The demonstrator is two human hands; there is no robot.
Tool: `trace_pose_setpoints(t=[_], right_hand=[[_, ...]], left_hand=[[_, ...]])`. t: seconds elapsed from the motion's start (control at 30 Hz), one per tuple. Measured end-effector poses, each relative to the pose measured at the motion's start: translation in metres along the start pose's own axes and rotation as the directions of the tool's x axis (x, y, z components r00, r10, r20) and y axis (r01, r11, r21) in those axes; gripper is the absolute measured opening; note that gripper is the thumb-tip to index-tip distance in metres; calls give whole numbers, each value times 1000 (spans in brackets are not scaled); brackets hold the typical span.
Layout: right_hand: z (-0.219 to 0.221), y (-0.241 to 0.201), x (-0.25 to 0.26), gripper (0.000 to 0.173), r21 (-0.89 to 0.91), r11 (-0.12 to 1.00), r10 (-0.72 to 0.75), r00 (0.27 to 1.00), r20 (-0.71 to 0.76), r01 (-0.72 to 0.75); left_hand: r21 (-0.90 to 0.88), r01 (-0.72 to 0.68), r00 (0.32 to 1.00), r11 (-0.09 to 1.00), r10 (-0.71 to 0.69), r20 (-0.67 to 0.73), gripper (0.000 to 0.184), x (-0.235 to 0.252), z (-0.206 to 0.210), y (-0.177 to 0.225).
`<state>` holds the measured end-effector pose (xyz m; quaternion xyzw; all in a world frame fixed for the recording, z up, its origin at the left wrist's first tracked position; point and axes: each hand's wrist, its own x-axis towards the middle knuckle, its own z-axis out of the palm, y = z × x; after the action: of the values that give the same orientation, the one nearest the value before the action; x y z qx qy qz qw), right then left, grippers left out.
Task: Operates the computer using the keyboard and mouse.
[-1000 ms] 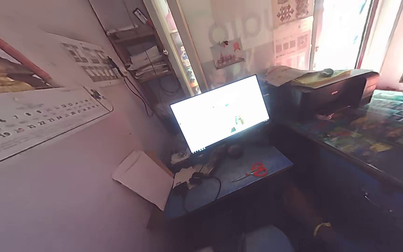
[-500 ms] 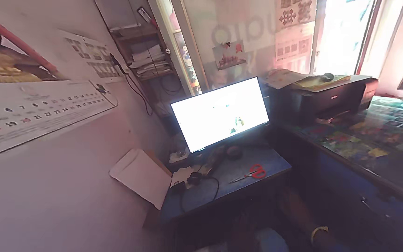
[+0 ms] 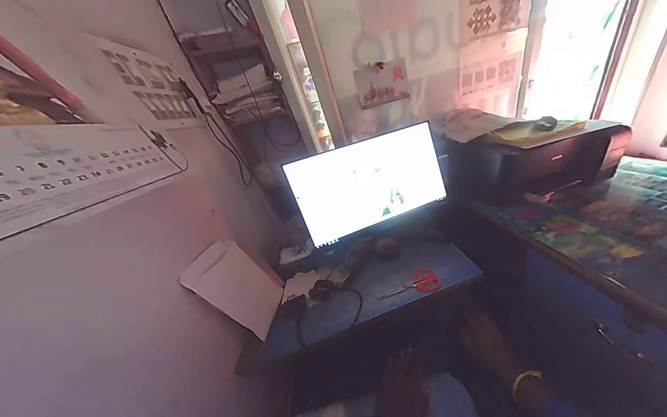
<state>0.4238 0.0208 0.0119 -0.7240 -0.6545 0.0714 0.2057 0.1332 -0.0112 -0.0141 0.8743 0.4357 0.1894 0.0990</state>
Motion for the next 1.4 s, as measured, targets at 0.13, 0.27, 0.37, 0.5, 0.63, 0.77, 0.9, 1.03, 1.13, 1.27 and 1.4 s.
trace_pose_setpoints(t=[0.13, 0.27, 0.37, 0.5, 0.63, 0.77, 0.9, 1.03, 1.13, 1.27, 1.4], right_hand=[[2, 2, 2, 57, 20, 1000, 6, 1000, -9, -6], [4, 4, 3, 56, 30, 1000, 5, 1000, -20, -4], [2, 3, 3, 57, 26, 1000, 10, 1000, -10, -10], [1, 2, 3, 59, 25, 999, 23, 1000, 13, -23], [0, 1, 3, 61, 20, 999, 34, 999, 11, -35], [1, 3, 2, 62, 29, 999, 36, 999, -3, -36], [-2, 3, 5, 65, 51, 997, 56, 998, 14, -56], [0, 1, 0, 59, 41, 999, 16, 1000, -4, -16], [1, 2, 0, 56, 2, 1000, -7, 1000, -4, 7], [0, 3, 4, 55, -12, 1000, -23, 1000, 5, 23], [4, 6, 2, 54, -46, 997, -67, 997, -38, 65]], left_hand=[[15, -2, 1000, 1000, 2, 1, 46, 1, 1, -2], [23, -10, 1000, 1000, 11, -7, 46, 0, 4, -4], [26, -7, 1000, 1000, 7, 1, 47, -1, 4, -4], [26, -8, 1000, 1000, 8, 5, 47, 0, 6, -5], [16, 13, 1000, 1000, -14, 20, 48, -1, 6, -5], [12, 3, 1000, 1000, -3, 12, 46, 2, 7, -6], [-42, 61, 987, 997, -54, 148, 45, 5, -32, 8], [61, 224, 952, 973, -232, 201, 51, -18, -54, -14], [88, 458, 888, 884, -460, 4, 49, -47, -68, -47], [10, 749, 616, 662, -691, -377, 49, -72, -68, -87], [-4, 826, 514, 564, -755, -408, 55, -79, -60, -94]])
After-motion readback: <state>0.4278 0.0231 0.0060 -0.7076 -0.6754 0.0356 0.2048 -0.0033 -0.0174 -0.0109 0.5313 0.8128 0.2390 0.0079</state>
